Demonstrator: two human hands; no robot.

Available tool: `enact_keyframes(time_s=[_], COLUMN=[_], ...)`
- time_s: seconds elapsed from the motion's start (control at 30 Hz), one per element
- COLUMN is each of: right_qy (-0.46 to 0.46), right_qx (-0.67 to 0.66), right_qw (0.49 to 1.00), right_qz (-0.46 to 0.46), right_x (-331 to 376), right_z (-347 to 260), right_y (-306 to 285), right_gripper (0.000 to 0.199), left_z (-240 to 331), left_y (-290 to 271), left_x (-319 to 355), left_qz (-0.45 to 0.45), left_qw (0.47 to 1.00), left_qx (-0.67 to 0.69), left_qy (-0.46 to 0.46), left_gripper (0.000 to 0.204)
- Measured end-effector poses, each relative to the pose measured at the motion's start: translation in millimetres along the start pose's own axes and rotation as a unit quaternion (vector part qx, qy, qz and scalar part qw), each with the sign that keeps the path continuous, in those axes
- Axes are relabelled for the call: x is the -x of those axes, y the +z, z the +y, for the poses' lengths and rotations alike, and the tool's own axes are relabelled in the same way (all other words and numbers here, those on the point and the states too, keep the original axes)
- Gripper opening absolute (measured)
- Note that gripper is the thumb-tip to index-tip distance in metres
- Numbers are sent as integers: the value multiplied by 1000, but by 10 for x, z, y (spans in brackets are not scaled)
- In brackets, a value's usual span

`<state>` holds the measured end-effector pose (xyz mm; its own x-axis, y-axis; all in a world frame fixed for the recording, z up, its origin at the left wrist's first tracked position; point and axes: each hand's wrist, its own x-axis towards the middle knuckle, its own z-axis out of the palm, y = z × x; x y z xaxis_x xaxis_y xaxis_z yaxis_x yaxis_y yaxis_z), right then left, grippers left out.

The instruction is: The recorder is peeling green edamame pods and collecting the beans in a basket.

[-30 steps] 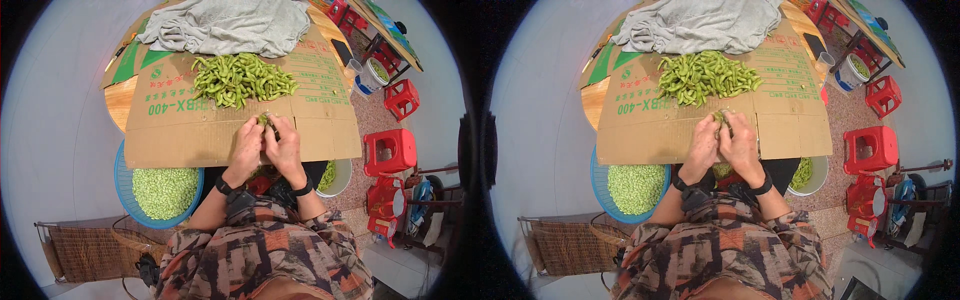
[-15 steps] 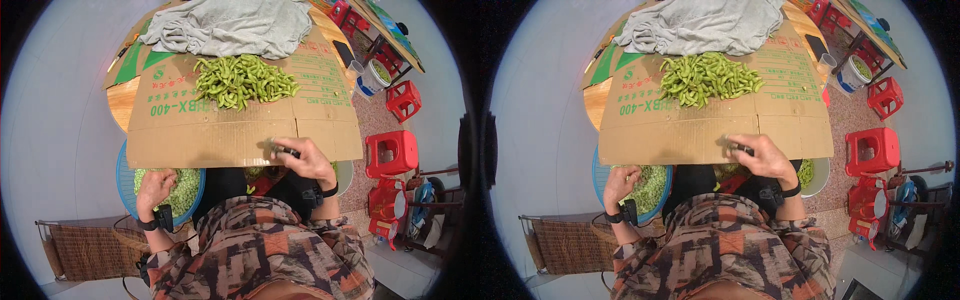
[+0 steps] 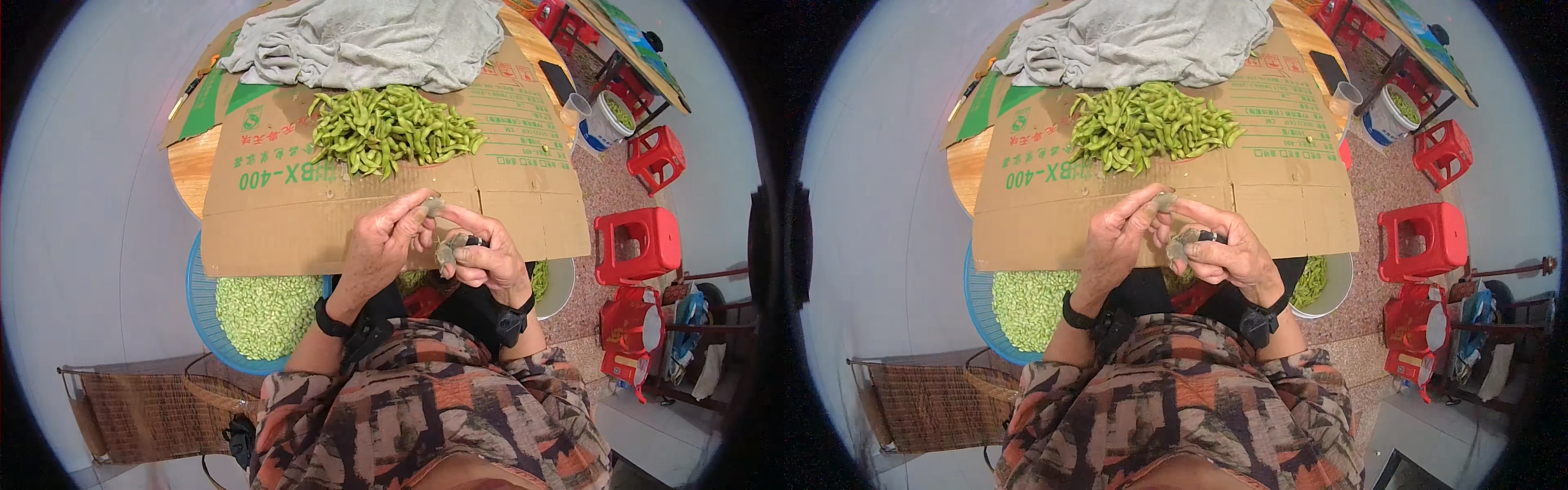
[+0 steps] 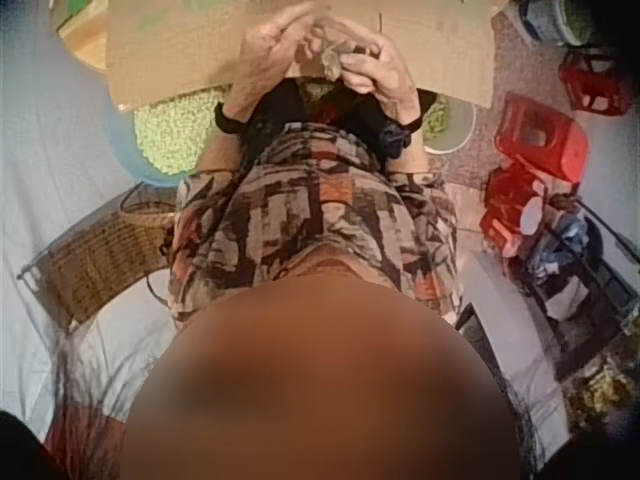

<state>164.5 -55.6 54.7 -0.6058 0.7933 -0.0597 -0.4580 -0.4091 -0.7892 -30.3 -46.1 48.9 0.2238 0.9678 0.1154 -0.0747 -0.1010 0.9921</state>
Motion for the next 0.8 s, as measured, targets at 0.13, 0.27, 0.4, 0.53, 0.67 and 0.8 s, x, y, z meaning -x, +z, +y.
enact_keyframes(time_s=[0.13,0.27,0.4,0.53,0.67,0.8], right_qy=[-23,-24,23,18,8,-1], right_qx=[91,159,46,31,49,84], right_qw=[996,987,999,999,999,996], right_qz=[4,-8,9,8,-6,-8], right_x=[-14,-56,-70,-82,-92,-91], right_z=[64,90,102,93,130,195], right_y=[-9,-58,-83,-67,-30,3], right_gripper=[60,65,67,66,72,78], left_z=[-51,-108,-47,-203,-278,-268], left_y=[-43,-113,20,59,87,132], left_x=[-75,-108,-112,-72,-68,-44], left_qz=[-29,-64,-29,183,184,200], left_qw=[999,996,991,914,844,852], left_qx=[-10,-34,-130,-290,-385,-376], left_qy=[-9,-42,-8,216,326,304], left_gripper=[27,27,29,35,26,22])
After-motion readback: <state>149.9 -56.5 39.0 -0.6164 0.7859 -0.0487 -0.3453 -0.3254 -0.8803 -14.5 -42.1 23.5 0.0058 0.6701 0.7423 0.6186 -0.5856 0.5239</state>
